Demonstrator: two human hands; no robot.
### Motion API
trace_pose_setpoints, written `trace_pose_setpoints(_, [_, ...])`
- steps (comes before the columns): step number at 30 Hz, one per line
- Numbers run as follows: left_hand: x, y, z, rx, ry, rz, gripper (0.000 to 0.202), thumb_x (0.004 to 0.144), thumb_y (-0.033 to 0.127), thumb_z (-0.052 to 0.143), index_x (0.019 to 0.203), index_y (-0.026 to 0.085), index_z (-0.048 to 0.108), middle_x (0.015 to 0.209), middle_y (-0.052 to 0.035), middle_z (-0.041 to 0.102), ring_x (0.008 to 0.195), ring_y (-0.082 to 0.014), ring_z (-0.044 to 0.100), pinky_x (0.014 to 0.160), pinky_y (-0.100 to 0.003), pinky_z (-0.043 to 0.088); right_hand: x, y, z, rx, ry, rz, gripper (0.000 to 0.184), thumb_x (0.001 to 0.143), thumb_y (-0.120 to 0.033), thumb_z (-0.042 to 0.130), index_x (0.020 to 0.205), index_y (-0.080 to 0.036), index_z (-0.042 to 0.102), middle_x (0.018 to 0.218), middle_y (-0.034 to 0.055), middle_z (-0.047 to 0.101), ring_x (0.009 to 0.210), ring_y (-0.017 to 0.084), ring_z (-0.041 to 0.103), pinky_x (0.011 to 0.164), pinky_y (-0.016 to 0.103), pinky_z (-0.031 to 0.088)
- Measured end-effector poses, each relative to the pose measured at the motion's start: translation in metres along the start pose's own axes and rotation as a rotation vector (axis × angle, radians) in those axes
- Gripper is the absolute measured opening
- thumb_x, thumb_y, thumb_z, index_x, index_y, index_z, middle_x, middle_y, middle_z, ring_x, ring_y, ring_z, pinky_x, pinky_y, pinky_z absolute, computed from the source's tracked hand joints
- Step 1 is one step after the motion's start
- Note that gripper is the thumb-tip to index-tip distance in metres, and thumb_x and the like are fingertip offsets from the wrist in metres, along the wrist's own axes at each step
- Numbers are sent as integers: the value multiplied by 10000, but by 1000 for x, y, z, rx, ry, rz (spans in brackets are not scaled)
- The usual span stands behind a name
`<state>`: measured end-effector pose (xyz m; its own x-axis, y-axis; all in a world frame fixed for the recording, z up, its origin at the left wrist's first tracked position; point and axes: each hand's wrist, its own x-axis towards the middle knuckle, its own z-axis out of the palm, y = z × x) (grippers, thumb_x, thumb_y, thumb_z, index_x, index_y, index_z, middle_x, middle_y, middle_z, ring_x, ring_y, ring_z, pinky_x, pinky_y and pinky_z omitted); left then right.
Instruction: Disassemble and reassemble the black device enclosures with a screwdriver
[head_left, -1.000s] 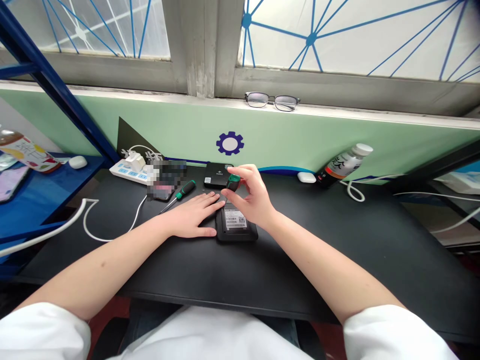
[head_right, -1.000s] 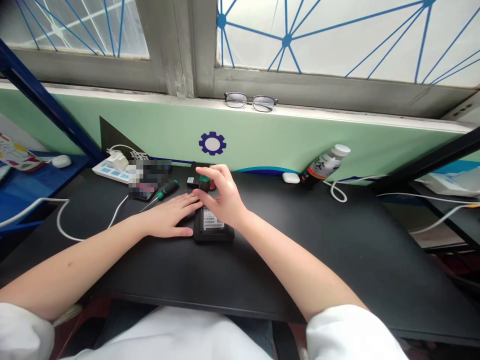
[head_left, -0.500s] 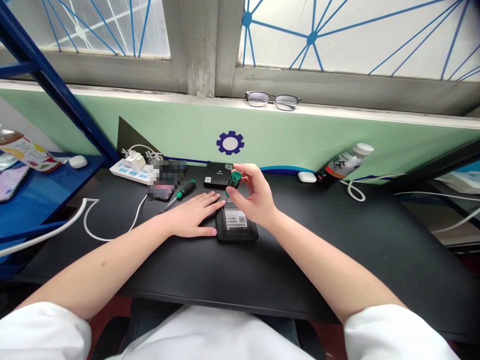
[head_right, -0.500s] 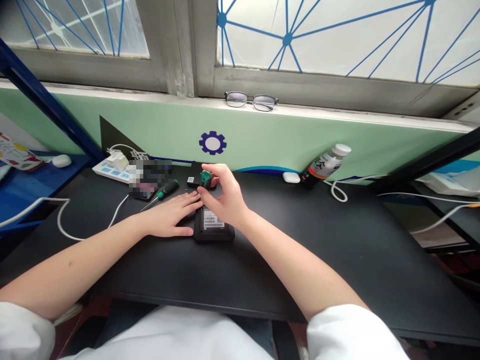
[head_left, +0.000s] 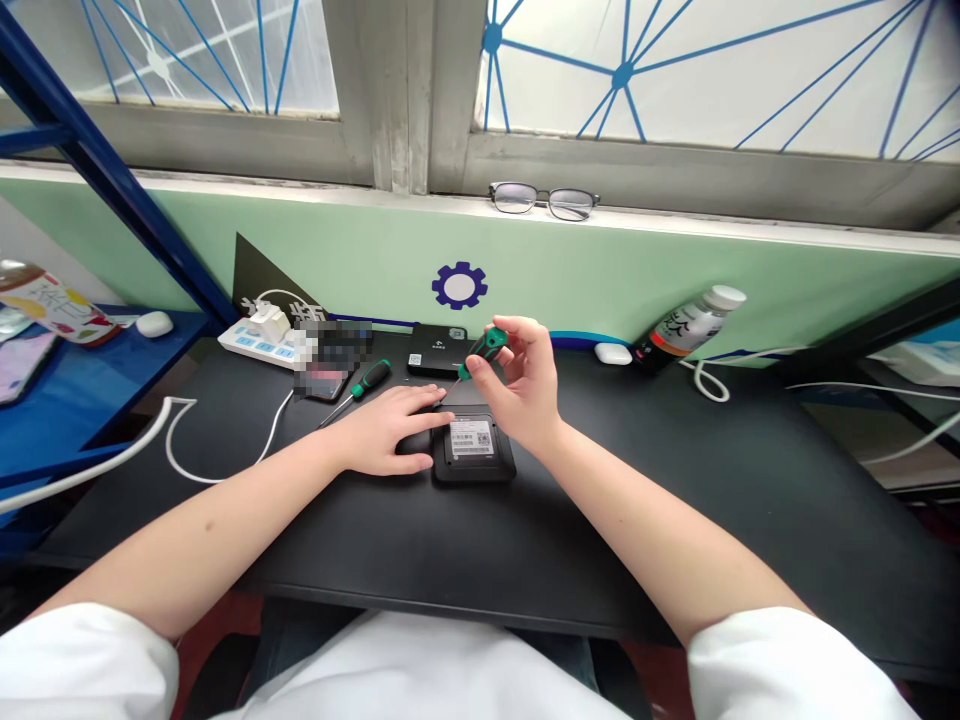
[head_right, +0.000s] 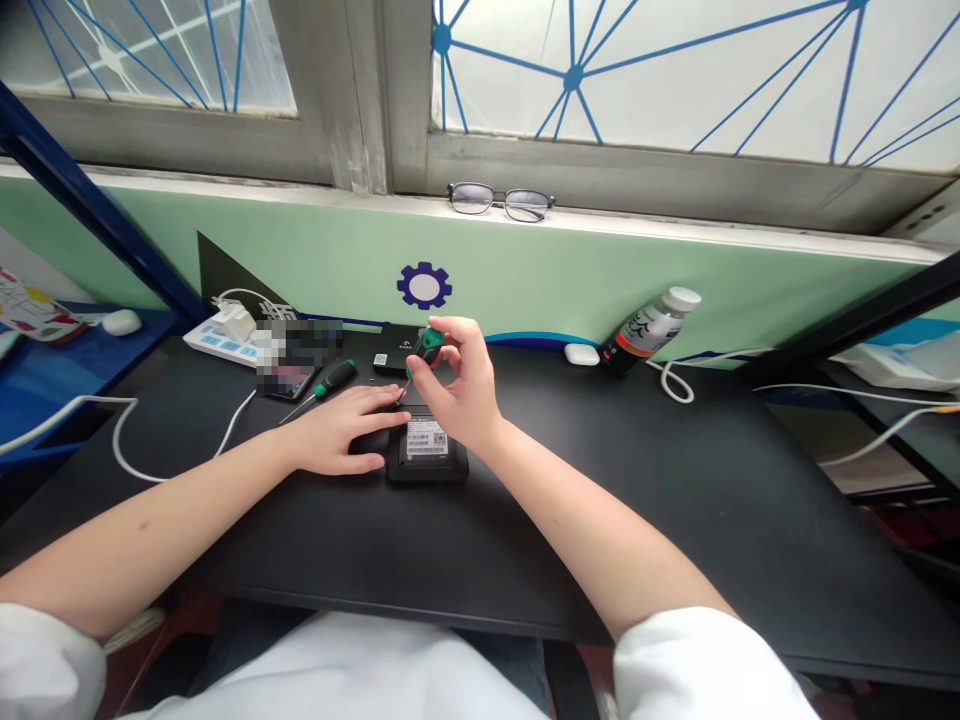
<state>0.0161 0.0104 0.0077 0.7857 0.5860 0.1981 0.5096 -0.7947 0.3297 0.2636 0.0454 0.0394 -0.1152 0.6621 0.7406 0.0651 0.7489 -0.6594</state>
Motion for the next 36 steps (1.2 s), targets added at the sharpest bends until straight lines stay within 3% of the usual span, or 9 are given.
trace_pose_setpoints(6, [1,-3,3,16,-18,-26,759,1017,537,615,1685,239,411,1694,-138,470,1631,-383,333,1309,-597,308,-1,0,0,5,2,-8,389,988,-447,711,1313,-336,530,1204,74,568,1066,226,640,795,386,637])
trace_pose_setpoints(11, [2,-3,4,99,14,-134,654,1068,546,510,1611,181,518,1660,-151,517,1623,-376,350,1320,-610,262,0,0,-1,-21,9,-25,388,993,-435,706,1326,-346,526,1215,74,555,1063,224,641,776,373,636])
trace_pose_setpoints(14, [4,-4,6,173,30,-285,646,1081,556,462,1561,137,568,1678,-189,481,1649,-413,268,1317,-669,210,1,-2,-1,-5,10,-42,375,992,-391,713,1319,-346,535,1206,67,553,1036,211,639,761,357,628])
trace_pose_setpoints(17, [4,-5,7,213,68,-342,613,1073,562,477,1462,123,652,1674,-222,473,1643,-453,257,1299,-720,187,1,-4,-1,18,5,-52,363,987,-343,719,1307,-345,547,1192,61,554,1010,202,634,743,350,617])
trace_pose_setpoints(21, [1,-3,4,159,177,-257,491,1079,491,490,1377,165,702,1547,-198,613,1553,-407,440,1279,-657,301,2,-6,-1,27,12,-60,360,976,-304,721,1296,-343,559,1182,56,558,973,194,627,723,346,600])
trace_pose_setpoints(23, [0,-2,3,76,132,-160,517,1063,493,537,1457,178,651,1569,-193,590,1522,-385,483,1269,-596,362,2,-7,-1,12,17,-60,345,978,-308,712,1288,-333,563,1169,60,561,939,192,621,700,344,590])
trace_pose_setpoints(26, [-1,2,6,-18,-19,-52,802,986,623,662,1633,188,474,1716,-203,410,1596,-415,373,1300,-586,327,0,-10,0,6,9,-69,317,982,-298,694,1276,-312,576,1155,68,558,882,182,601,663,339,572])
trace_pose_setpoints(29, [1,5,11,-45,-108,-50,1078,891,743,734,1717,191,315,1775,-203,288,1646,-447,251,1326,-605,255,-2,-13,2,2,-21,-101,317,969,-285,699,1265,-291,588,1138,72,561,870,180,592,640,327,563])
trace_pose_setpoints(36, [4,12,12,-15,-115,-118,996,895,562,780,1704,187,334,1772,-193,303,1629,-429,304,1316,-575,285,-6,-16,7,67,-78,-178,365,939,-199,721,1272,-302,615,1113,61,559,864,172,579,613,295,554])
